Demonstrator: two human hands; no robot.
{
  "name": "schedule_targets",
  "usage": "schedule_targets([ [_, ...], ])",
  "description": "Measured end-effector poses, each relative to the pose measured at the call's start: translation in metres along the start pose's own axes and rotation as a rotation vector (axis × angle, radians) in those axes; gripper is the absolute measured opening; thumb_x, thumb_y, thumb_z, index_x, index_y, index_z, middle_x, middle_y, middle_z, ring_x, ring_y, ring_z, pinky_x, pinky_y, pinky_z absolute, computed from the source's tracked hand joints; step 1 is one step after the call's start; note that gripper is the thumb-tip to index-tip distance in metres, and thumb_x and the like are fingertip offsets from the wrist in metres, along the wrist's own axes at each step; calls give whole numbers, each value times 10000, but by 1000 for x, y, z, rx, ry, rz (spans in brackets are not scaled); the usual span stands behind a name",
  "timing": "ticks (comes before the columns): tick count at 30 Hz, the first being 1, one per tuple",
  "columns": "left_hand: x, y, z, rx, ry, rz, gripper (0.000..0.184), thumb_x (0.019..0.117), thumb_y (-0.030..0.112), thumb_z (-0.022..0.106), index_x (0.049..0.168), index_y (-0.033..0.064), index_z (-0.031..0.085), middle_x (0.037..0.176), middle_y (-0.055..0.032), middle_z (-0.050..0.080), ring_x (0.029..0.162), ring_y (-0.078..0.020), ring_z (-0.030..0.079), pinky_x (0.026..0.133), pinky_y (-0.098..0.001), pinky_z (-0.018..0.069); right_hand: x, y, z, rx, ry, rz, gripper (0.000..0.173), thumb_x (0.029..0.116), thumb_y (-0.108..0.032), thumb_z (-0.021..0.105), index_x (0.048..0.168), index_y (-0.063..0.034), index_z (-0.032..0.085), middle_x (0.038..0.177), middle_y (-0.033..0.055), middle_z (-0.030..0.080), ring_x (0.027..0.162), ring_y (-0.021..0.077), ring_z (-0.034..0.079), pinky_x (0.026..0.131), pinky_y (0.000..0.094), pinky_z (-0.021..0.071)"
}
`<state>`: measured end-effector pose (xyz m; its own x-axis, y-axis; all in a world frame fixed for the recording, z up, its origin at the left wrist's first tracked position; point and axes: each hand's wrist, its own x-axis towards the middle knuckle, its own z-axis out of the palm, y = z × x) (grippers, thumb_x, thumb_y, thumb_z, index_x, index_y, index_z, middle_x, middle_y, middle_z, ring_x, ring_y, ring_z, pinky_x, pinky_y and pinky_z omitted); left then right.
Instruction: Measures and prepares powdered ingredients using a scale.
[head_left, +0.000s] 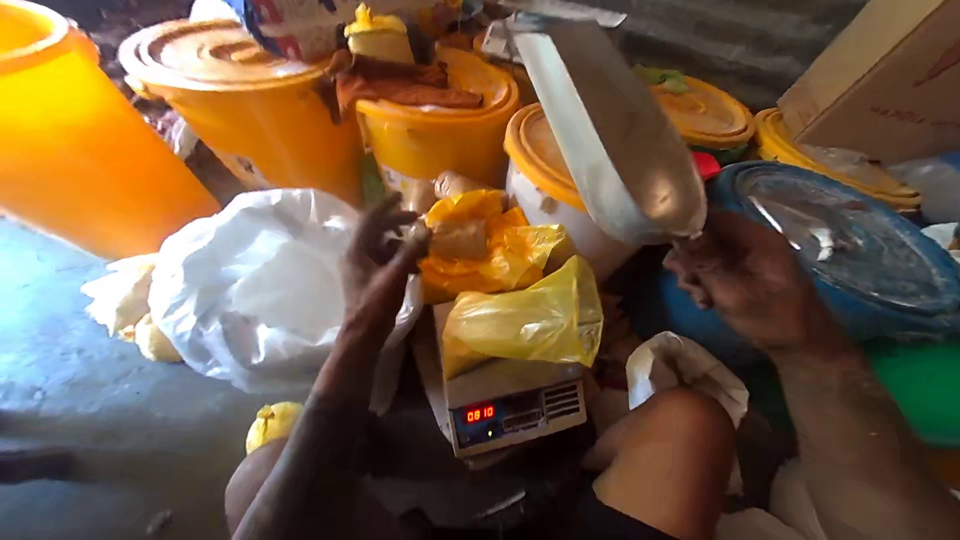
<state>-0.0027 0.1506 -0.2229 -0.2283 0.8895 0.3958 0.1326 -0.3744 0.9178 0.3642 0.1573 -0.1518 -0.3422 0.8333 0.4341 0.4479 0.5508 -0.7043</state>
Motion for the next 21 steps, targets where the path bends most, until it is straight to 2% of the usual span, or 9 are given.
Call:
schedule_targets([
  [3,9,7,-32,-117,460,-57,443,996,205,642,1397,79,504,1083,0,665,761,-89,657,626,-256,563,37,-32,31,-174,-165,-108,166,1010,-259,643,1126,-144,619,807,-55,599,613,7,541,533,176,476],
  [4,12,12,-46,-130,566,-61,413,1004,209,631,1378,89,505,1062,4,657,736,-88,646,605,-252,554,50,-39,46,-273,-217,-121,194,1004,-255,659,1163,-150,630,859,-33,650,671,44,612,573,237,538],
  [5,14,16,-59,-138,656,-55,386,1003,201,623,1357,98,510,1043,3,649,709,-91,636,581,-253,548,63,-43,64,-371,-253,-129,231,1003,-274,662,1194,-146,643,892,12,681,715,129,651,596,359,555],
  [7,15,22,-85,-143,789,-37,334,1001,179,601,1315,120,506,1013,3,627,687,-101,628,556,-260,545,91,-49,109,-558,-311,-134,230,1004,-333,632,1150,-156,649,882,85,683,772,297,678,619,571,520],
  [9,15,26,-102,-149,898,-33,309,997,152,581,1297,125,512,1013,-4,637,669,-100,621,529,-247,522,115,-57,160,-689,-370,-166,231,1006,-302,621,1177,-153,663,975,131,710,857,376,702,658,632,513],
  [14,8,31,-117,-120,945,-83,337,1010,155,569,1338,113,503,1004,9,617,680,-77,621,544,-233,529,158,-69,290,-913,-587,-289,389,971,-98,602,1354,-137,651,1124,220,694,985,435,677,805,618,509],
  [17,6,29,-127,-136,949,-75,347,1006,122,584,1345,105,508,1022,2,633,677,-78,626,552,-227,533,169,-83,363,-947,-793,-190,224,946,-36,614,1148,-3,706,1102,257,688,1027,464,655,822,653,497],
  [19,2,29,-136,-135,941,-92,343,1012,135,585,1346,141,511,1022,21,641,684,-71,627,563,-213,526,166,-79,412,-945,-896,-124,186,942,-28,622,1095,53,689,1092,265,674,1018,461,652,769,632,518],
  [21,-1,29,-143,-130,959,-95,337,1005,143,600,1336,159,532,1018,31,642,693,-62,629,561,-201,524,159,-58,459,-826,-956,-86,218,955,-52,621,1140,42,688,1162,258,670,1082,461,639,837,644,520],
])
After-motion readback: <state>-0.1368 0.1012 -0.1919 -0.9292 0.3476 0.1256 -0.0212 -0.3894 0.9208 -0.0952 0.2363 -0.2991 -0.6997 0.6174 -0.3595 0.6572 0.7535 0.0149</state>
